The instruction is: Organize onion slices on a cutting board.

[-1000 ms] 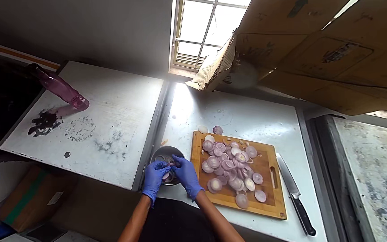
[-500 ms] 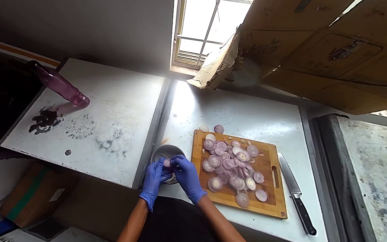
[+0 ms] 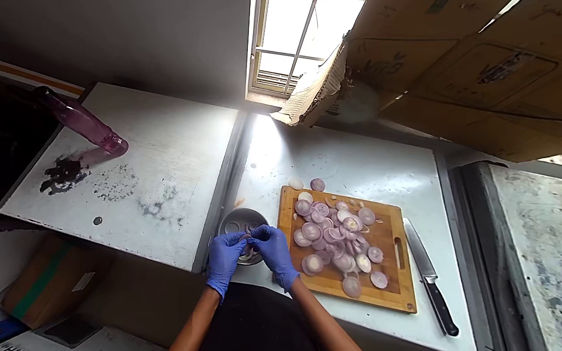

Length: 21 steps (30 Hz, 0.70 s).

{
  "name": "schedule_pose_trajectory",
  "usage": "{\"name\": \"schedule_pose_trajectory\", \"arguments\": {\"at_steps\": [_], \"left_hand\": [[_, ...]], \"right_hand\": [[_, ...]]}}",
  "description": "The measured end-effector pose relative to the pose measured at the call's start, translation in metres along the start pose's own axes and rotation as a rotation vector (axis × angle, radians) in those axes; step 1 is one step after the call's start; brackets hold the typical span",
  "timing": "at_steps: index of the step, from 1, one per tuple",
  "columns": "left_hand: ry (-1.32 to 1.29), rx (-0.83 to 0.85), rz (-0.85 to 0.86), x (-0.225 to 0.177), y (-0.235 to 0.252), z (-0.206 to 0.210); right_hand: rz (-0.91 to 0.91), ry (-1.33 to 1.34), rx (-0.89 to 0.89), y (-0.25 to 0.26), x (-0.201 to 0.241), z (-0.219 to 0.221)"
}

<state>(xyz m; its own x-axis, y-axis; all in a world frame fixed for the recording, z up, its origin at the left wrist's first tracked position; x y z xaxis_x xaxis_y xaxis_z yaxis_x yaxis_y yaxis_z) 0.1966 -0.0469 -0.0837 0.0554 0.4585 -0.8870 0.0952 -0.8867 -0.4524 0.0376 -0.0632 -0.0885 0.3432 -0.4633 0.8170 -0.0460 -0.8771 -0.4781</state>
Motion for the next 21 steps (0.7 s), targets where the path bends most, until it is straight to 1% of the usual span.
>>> {"name": "schedule_pose_trajectory", "arguments": {"at_steps": [7,10,14,18,21], "left_hand": [[0.122,-0.063,0.004,0.005,0.005,-0.005],[0.117,-0.068,-0.001,0.004,0.008,-0.006],[0.115,0.007,0.016,0.001,0.012,-0.006],[0.107,0.105,0.018,0.000,0.015,-0.007],[0.067,0.189,0.050,0.003,0.016,-0.007]], "right_hand": [[0.041,-0.047,-0.021,0.001,-0.003,0.006],[0.074,-0.052,-0.019,0.004,-0.006,0.008],[0.120,0.066,0.030,0.006,-0.013,0.011],[0.134,0.100,0.109,0.005,-0.012,0.010],[0.156,0.154,0.119,0.003,-0.012,0.010]]}}
Point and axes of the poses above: each hand's wrist, its own y-axis towards the middle knuckle, its own z-axis out of the palm, x = y × z, the point moved 6 cm from there along y, towards the middle knuckle, and after that the axes turned 3 degrees about z, right-handed, at the moved point
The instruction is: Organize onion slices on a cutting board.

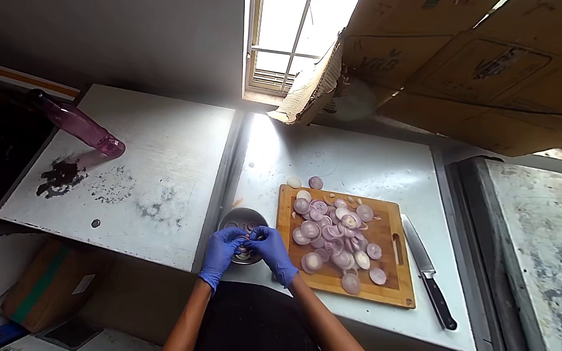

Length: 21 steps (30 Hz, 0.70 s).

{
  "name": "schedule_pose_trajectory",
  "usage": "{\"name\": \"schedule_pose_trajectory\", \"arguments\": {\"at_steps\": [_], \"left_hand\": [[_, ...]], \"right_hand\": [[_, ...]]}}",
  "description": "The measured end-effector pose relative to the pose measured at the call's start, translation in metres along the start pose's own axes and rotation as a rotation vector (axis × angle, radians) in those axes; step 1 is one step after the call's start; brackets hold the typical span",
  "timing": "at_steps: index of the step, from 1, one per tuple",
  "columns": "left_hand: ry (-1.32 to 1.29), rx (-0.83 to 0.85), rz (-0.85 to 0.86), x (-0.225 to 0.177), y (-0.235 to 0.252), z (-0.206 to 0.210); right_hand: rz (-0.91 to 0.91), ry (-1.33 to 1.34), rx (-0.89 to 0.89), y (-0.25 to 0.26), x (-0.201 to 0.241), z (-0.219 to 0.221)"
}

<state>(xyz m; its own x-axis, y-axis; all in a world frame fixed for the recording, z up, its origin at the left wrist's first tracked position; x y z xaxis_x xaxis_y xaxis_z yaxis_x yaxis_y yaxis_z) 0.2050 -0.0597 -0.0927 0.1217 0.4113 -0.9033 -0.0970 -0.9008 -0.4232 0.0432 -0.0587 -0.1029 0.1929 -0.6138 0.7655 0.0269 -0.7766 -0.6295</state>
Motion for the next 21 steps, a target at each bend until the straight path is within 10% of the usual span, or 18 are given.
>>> {"name": "schedule_pose_trajectory", "arguments": {"at_steps": [11,21], "left_hand": [[-0.126,-0.201,-0.060,0.007,-0.006,0.008],[-0.043,-0.240,-0.018,0.013,-0.004,0.012]], "right_hand": [[-0.012,0.084,0.146,-0.004,0.005,0.017],[-0.006,-0.260,-0.101,-0.002,0.011,0.004]]}}
Point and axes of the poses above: each hand's wrist, its own y-axis towards the middle knuckle, its own z-axis out of the palm, x = y × z, the point moved 6 cm from there along y, towards the middle knuckle, and after that the axes turned 3 degrees about z, right-handed, at the moved point
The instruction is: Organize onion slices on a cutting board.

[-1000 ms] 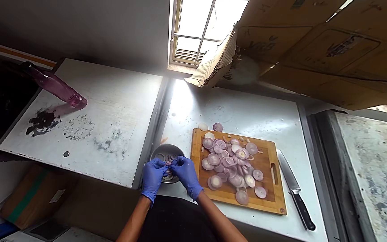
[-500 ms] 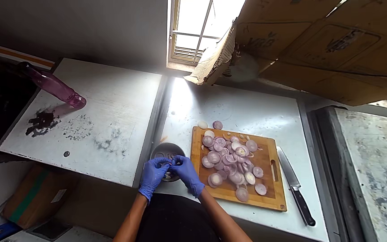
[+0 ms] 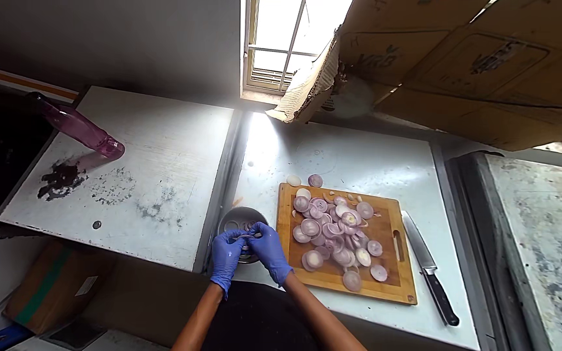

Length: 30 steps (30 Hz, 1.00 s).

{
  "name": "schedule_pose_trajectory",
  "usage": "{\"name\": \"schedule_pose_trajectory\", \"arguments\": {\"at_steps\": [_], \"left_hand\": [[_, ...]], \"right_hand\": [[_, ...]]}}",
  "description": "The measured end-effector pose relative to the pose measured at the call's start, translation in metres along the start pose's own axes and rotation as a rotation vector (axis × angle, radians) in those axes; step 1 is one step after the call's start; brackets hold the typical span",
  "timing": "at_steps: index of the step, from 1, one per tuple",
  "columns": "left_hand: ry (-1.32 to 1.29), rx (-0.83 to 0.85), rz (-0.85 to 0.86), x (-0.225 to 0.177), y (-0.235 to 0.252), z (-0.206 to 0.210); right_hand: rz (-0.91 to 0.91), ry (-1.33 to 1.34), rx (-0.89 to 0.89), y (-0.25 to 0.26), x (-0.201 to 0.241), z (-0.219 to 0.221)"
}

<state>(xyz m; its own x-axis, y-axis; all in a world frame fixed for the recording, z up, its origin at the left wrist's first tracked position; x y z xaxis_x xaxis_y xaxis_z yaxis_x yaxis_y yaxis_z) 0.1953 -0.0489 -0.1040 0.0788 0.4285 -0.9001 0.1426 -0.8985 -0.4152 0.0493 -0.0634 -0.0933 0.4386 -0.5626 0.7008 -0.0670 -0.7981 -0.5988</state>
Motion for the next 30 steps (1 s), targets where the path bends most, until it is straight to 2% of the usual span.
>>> {"name": "schedule_pose_trajectory", "arguments": {"at_steps": [3,5,9,11,14,19,25,30], "left_hand": [[0.037,-0.028,0.053,-0.004,0.001,-0.005],[0.141,0.015,0.065,-0.006,-0.001,-0.005],[0.280,0.104,0.122,-0.015,-0.006,0.001],[0.246,0.081,0.158,-0.019,-0.006,0.003],[0.217,0.019,0.127,-0.019,-0.002,0.002],[0.365,-0.039,0.088,-0.021,-0.001,0.001],[0.408,-0.005,0.051,-0.017,-0.006,-0.001],[0.379,-0.054,0.005,-0.017,-0.007,0.000]], "right_hand": [[0.051,0.157,0.106,0.006,-0.010,0.007],[0.080,0.199,0.150,0.007,-0.015,0.009],[0.012,-0.050,0.150,0.001,-0.006,0.011],[-0.041,0.001,0.101,0.001,-0.007,0.010],[-0.064,0.089,0.045,0.001,-0.008,0.009],[-0.130,-0.037,0.045,0.000,-0.001,0.011],[-0.025,-0.112,0.051,0.001,-0.004,0.013],[-0.025,-0.279,0.018,0.008,-0.005,0.010]]}}
Point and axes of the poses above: each hand's wrist, its own y-axis towards the middle knuckle, its own z-axis out of the palm, x = y × z, the point moved 6 cm from there along y, towards the middle knuckle, and after that the axes turned 3 degrees about z, right-handed, at the moved point
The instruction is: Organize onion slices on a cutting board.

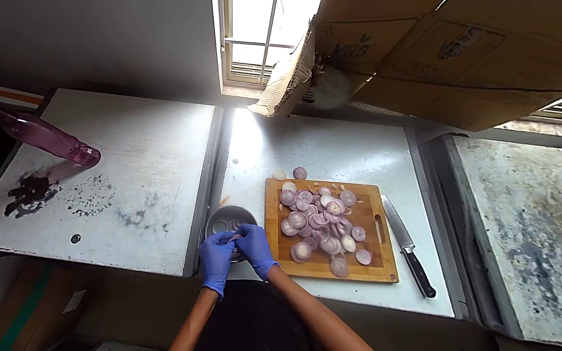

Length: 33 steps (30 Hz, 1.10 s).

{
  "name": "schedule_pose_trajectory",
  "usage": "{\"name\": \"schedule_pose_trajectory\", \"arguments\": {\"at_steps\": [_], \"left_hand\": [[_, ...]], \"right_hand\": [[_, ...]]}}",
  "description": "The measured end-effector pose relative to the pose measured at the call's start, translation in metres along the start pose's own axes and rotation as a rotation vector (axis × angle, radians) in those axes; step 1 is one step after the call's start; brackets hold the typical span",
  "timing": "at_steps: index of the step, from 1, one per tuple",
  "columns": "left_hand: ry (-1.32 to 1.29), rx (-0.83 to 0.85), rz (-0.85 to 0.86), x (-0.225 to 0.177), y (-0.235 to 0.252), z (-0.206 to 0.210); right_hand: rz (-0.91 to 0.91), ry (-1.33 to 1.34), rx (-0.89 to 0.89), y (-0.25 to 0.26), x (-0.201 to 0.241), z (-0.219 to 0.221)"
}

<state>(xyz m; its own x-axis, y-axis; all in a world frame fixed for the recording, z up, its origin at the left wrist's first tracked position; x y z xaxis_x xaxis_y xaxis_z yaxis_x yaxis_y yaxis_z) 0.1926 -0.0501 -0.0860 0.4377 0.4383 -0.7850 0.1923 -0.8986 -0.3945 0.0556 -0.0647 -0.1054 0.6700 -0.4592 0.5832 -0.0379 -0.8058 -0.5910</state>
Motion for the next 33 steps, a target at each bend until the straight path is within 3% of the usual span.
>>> {"name": "schedule_pose_trajectory", "arguments": {"at_steps": [5,7,13,14,17,20,22,24,27,30,33], "left_hand": [[0.088,0.100,-0.091,0.007,0.011,0.006],[0.141,0.146,-0.144,0.003,0.010,0.005],[0.244,0.175,-0.180,0.015,0.023,0.000],[0.292,0.187,-0.172,0.017,0.024,-0.001],[0.478,0.220,-0.178,0.005,0.020,-0.006],[0.593,0.244,-0.174,-0.005,0.017,-0.004],[0.631,0.288,-0.170,-0.007,0.018,0.001],[0.656,0.338,-0.157,-0.006,0.019,0.006],[0.612,0.410,-0.112,-0.005,0.018,0.007],[0.531,0.398,-0.080,-0.010,0.016,-0.001],[0.335,0.217,-0.106,-0.003,0.013,-0.022]], "right_hand": [[-0.102,-0.115,0.154,-0.009,0.013,0.009],[-0.057,-0.106,0.179,-0.007,0.009,0.008],[-0.040,0.411,0.244,-0.006,-0.011,-0.002],[-0.041,0.397,0.199,-0.005,-0.017,-0.010],[-0.067,0.293,-0.167,0.000,-0.041,-0.057],[-0.057,0.123,-0.562,0.002,-0.069,-0.138],[0.064,-0.107,-0.693,0.006,-0.091,-0.194],[0.225,-0.245,-0.609,0.017,-0.121,-0.227],[0.292,-0.290,-0.444,0.032,-0.150,-0.231],[0.245,-0.191,-0.488,0.029,-0.156,-0.226],[0.127,-0.146,-0.639,0.018,-0.152,-0.219]]}}
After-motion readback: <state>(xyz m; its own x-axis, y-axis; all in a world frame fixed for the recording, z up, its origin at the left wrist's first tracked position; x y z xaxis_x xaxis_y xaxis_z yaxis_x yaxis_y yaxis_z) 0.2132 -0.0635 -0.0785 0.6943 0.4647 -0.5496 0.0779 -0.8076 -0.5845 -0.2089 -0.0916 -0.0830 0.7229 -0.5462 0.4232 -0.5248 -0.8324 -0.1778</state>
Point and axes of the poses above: each hand's wrist, its own y-axis towards the middle knuckle, its own z-axis out of the palm, x = y × z, the point moved 6 cm from there along y, towards the middle knuckle, and after that the axes turned 3 degrees about z, right-handed, at the moved point
